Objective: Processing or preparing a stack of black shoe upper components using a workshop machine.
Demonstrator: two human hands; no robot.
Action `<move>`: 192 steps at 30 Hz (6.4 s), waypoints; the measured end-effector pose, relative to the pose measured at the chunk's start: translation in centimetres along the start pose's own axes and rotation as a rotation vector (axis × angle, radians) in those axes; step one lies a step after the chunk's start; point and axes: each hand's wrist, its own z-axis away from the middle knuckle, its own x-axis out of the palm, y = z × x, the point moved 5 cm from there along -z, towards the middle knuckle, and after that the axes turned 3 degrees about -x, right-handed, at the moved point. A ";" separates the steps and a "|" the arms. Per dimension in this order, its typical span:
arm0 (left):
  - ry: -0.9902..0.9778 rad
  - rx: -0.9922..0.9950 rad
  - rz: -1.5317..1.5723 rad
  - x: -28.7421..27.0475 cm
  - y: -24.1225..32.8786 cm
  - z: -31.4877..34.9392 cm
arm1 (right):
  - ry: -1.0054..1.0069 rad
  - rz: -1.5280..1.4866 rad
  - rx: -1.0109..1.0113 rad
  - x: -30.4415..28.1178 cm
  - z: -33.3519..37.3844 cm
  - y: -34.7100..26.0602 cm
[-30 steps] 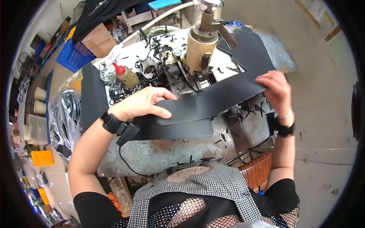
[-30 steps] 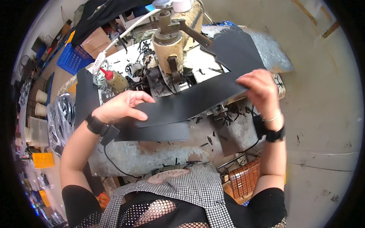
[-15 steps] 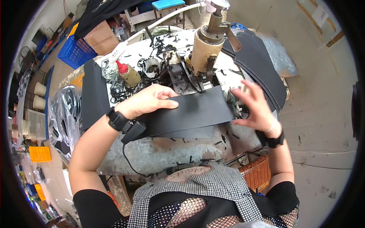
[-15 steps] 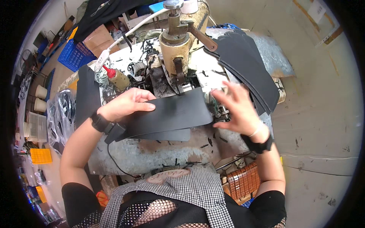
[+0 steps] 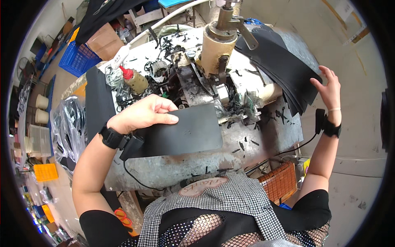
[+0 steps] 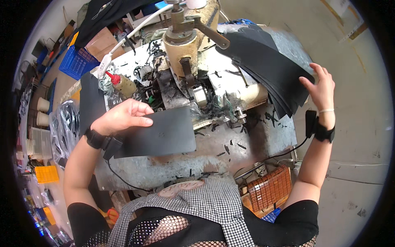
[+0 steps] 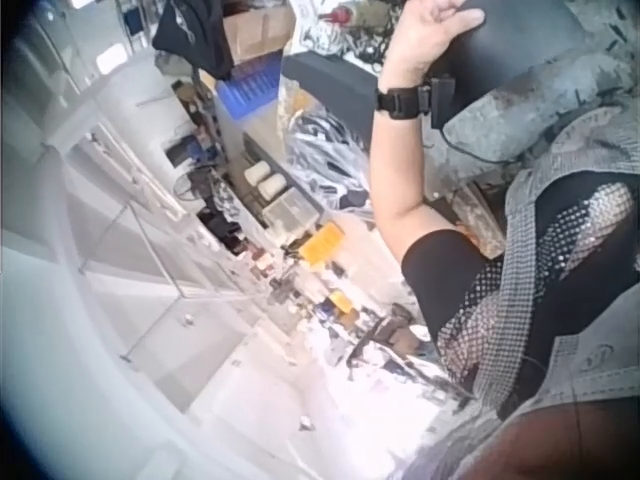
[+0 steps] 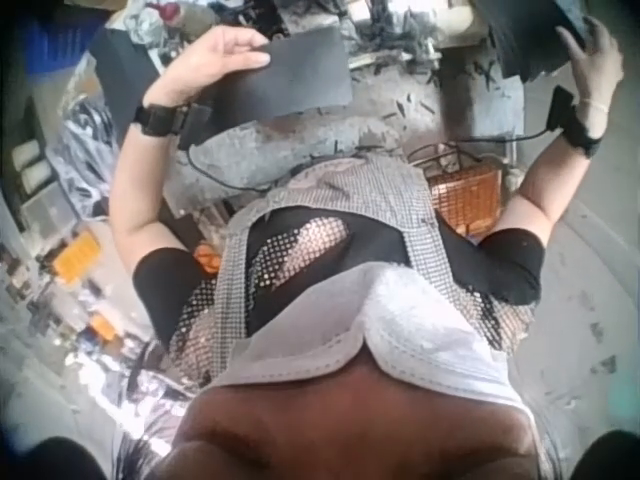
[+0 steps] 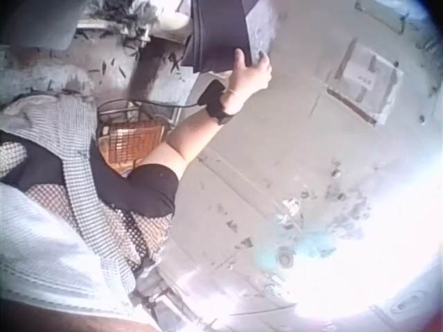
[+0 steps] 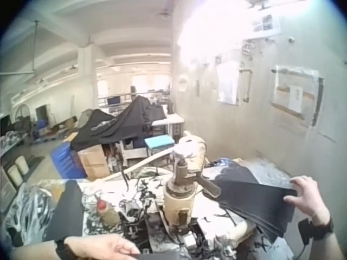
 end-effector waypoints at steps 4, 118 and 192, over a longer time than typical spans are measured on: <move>0.139 0.057 -0.069 -0.3 -0.2 -1.4 | -0.216 -0.587 -0.446 1.1 3.1 -14.2; 0.664 0.823 1.211 10.7 -14.2 16.5 | -0.501 -1.949 0.061 3.3 7.9 -44.9; -0.017 0.331 -0.445 -4.2 -4.6 -15.9 | 0.085 -0.597 -0.390 11.0 -0.4 -18.8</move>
